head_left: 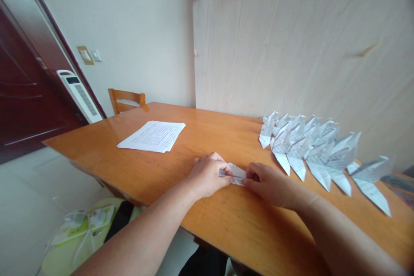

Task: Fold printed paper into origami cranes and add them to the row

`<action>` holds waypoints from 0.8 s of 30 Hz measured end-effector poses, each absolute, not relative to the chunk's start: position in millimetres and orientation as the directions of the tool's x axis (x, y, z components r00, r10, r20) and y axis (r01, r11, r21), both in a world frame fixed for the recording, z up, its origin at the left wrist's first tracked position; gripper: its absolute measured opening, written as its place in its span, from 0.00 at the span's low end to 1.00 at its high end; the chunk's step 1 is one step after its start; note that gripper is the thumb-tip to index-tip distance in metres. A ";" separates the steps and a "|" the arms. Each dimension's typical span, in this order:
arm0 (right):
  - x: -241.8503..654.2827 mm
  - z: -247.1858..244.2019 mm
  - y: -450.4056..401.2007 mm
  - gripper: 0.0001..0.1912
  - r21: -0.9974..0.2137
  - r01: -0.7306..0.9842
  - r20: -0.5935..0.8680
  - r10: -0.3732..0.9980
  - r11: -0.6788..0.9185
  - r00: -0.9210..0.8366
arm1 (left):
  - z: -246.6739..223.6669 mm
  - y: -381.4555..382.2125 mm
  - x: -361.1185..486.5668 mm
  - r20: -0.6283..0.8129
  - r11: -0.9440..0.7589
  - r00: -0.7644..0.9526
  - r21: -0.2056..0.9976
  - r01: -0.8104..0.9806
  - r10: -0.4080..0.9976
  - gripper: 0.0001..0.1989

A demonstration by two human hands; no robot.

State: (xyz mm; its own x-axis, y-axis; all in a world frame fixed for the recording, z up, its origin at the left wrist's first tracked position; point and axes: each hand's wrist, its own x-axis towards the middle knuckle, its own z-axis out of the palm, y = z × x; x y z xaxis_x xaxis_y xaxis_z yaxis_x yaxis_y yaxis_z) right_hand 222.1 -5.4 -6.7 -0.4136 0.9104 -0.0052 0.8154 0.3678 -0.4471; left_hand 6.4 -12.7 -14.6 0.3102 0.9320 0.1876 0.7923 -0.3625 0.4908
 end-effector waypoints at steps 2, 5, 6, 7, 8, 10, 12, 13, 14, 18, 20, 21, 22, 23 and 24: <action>216.9 -7.8 -5.4 0.16 -0.397 0.859 0.003 0.936 0.323 -0.351 | -14.6 -12.9 6.4 0.189 -0.363 0.311 0.491 0.792 0.932 0.09; 210.2 -9.7 -5.1 0.21 -0.329 0.903 0.022 0.958 0.278 -0.287 | -14.4 -13.0 5.5 0.187 -0.371 0.321 0.488 0.790 0.929 0.08; 209.1 -10.3 -4.6 0.21 -0.320 0.907 0.018 0.959 0.272 -0.282 | -14.3 -13.0 4.9 0.183 -0.375 0.327 0.488 0.788 0.927 0.07; 208.4 -10.7 -3.9 0.21 -0.314 0.910 0.010 0.960 0.269 -0.281 | -14.2 -12.8 4.2 0.180 -0.379 0.334 0.490 0.785 0.925 0.06; 208.2 -10.9 -3.2 0.21 -0.310 0.912 -0.001 0.959 0.268 -0.282 | -14.1 -12.5 3.4 0.174 -0.382 0.342 0.494 0.781 0.924 0.06; 208.6 -10.9 -1.8 0.21 -0.308 0.913 -0.023 0.957 0.269 -0.289 | -13.7 -11.5 1.3 0.163 -0.389 0.358 0.508 0.769 0.920 0.06; 209.1 -10.2 -1.0 0.20 -0.313 0.911 -0.031 0.956 0.269 -0.293 | -13.5 -10.2 -1.6 0.152 -0.394 0.373 0.526 0.753 0.915 0.05; 209.3 -9.9 -0.9 0.20 -0.316 0.911 -0.033 0.956 0.266 -0.290 | -13.5 -9.3 -3.3 0.144 -0.396 0.381 0.538 0.744 0.913 0.06; 209.4 -9.6 -1.0 0.20 -0.320 0.911 -0.035 0.958 0.260 -0.286 | -13.8 -8.5 -5.1 0.136 -0.397 0.391 0.550 0.735 0.910 0.06; 209.3 -8.2 -2.0 0.19 -0.331 0.912 -0.051 0.960 0.244 -0.276 | -17.0 -5.0 -12.4 0.119 -0.420 0.441 0.590 0.689 0.890 0.08; 209.4 -7.4 -2.2 0.19 -0.326 0.913 -0.062 0.958 0.246 -0.280 | -18.6 -3.8 -15.1 0.122 -0.430 0.455 0.605 0.670 0.882 0.10; 209.6 -7.0 -2.3 0.19 -0.322 0.914 -0.063 0.957 0.248 -0.283 | -19.1 -3.4 -16.2 0.122 -0.430 0.458 0.613 0.663 0.880 0.10; 209.8 -6.7 -2.2 0.19 -0.321 0.913 -0.062 0.956 0.253 -0.286 | -19.2 -3.2 -17.0 0.120 -0.428 0.460 0.620 0.658 0.880 0.10; 210.0 -6.5 -2.1 0.19 -0.321 0.911 -0.059 0.955 0.258 -0.291 | -19.1 -3.1 -17.7 0.118 -0.425 0.460 0.626 0.654 0.880 0.10; 210.4 -6.4 -2.0 0.19 -0.323 0.909 -0.055 0.954 0.262 -0.294 | -18.8 -3.0 -18.3 0.117 -0.421 0.456 0.631 0.652 0.882 0.10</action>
